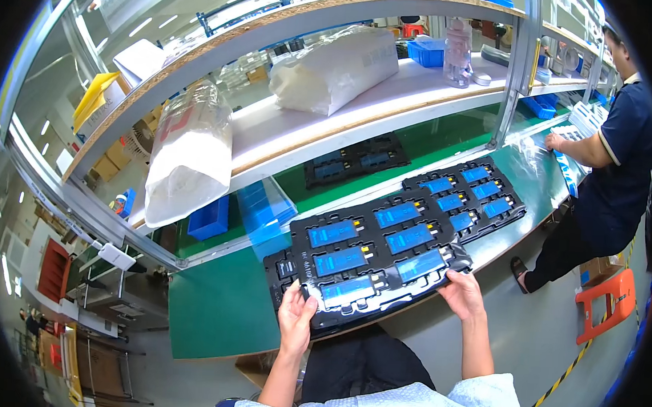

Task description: The person places blue rectangular components into a black plastic tray with multiple slots. They handle the components one by one, aligning them into the designated spaces. The person then moves the filled tray aside and retrieves a new empty tray to continue the process.

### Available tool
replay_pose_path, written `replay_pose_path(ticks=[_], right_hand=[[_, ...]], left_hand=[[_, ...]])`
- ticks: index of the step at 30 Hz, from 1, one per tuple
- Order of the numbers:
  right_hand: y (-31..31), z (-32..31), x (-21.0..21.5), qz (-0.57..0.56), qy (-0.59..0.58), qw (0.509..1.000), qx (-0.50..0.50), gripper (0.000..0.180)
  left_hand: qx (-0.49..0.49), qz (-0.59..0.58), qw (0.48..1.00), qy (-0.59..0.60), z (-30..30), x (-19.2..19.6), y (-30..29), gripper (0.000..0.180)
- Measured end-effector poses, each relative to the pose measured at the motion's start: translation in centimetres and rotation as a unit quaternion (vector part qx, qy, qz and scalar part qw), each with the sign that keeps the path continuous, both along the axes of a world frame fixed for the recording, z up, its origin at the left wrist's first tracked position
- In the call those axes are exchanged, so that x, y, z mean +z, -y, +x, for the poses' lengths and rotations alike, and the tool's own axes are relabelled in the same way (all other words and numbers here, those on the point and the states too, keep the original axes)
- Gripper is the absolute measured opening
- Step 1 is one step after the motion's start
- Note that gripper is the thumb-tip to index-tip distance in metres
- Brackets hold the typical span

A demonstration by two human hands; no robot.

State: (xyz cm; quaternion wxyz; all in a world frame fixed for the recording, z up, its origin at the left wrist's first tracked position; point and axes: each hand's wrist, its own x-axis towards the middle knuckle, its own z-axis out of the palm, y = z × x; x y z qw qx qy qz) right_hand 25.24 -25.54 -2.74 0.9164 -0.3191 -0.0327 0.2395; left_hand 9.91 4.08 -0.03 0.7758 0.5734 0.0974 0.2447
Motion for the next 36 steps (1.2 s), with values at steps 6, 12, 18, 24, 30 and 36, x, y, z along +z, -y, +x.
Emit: replay_pose_path(ticks=[6,12,18,24,30,36], right_hand=[[2.7,-0.4,-0.5,0.005,-0.013,0.999,-0.037,0.049],[3.4,-0.8,-0.6,0.001,-0.01,0.998,-0.055,0.047],[3.3,-0.6,-1.2,0.011,-0.007,0.999,-0.039,0.049],[2.2,-0.8,-1.2,0.013,-0.003,1.0,-0.024,0.048],[0.5,-2.0,-2.0,-0.019,-0.015,0.999,-0.021,0.042],[0.2,-2.5,-3.0,-0.051,-0.019,0.998,-0.031,0.042]], left_hand=[[-0.052,-0.016,0.998,-0.011,1.4,-0.6,1.3,0.05],[-0.052,0.006,0.998,-0.018,1.6,-0.5,2.1,0.051],[-0.049,0.016,0.999,-0.012,1.3,-0.7,1.7,0.052],[-0.016,0.019,0.999,-0.034,0.6,-0.5,1.3,0.049],[0.027,0.196,0.959,-0.204,-1.5,-3.1,-1.3,0.05],[0.034,0.412,0.859,-0.303,-2.0,-0.7,-1.3,0.058]])
